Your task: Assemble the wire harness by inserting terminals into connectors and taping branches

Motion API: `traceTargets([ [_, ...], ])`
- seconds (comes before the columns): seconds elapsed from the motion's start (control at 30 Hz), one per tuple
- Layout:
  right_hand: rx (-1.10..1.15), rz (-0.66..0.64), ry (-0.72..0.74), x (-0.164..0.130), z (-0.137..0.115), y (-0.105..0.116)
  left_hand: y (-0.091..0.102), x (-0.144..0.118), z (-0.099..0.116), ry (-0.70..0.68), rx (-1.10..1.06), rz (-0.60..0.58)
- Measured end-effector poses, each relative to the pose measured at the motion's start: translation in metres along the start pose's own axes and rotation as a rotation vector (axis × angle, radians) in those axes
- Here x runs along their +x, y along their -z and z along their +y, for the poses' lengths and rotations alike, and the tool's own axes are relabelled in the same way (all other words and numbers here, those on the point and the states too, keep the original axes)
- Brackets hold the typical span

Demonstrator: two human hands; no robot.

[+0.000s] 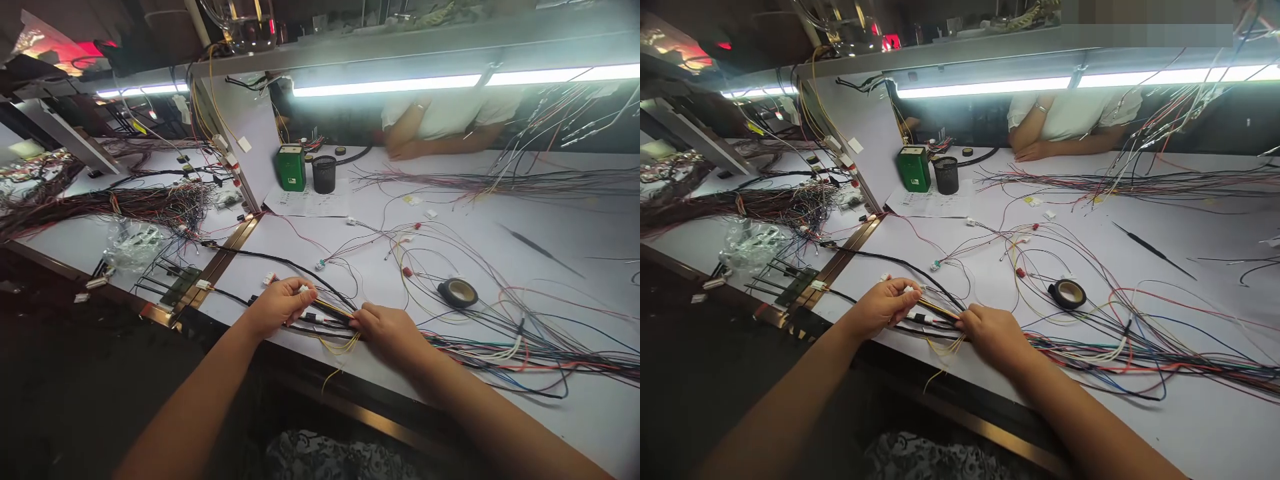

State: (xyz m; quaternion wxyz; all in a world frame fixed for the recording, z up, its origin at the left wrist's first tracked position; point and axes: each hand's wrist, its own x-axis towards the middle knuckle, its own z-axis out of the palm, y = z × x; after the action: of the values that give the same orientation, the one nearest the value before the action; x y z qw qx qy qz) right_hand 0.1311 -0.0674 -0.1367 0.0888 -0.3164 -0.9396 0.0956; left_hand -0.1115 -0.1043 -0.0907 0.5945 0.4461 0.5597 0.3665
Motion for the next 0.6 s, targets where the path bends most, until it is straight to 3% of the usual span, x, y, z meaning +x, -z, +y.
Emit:
traceTargets([
  [0.17, 0.11, -0.039, -0.037, -0.003, 0.002, -0.002, -0.002, -0.006, -0.013, 0.001, -0.094, 0.043],
  [0.3, 0.396, -0.169, -0.076, 0.004, 0.014, 0.031, -0.006, -0.017, -0.025, -0.026, -0.153, 0.052],
  [0.43, 0.407, -0.09, -0.173, 0.027, 0.03, 0.064, -0.014, -0.027, -0.034, -0.057, -0.166, 0.116],
  [0.5, 0.354, -0.104, -0.14, 0.044, 0.031, 0.066, -0.018, -0.029, -0.035, -0.046, -0.173, 0.159],
  [0.6, 0.316, -0.269, -0.156, 0.072, 0.022, 0.053, -0.022, -0.032, -0.034, -0.056, -0.146, 0.193],
])
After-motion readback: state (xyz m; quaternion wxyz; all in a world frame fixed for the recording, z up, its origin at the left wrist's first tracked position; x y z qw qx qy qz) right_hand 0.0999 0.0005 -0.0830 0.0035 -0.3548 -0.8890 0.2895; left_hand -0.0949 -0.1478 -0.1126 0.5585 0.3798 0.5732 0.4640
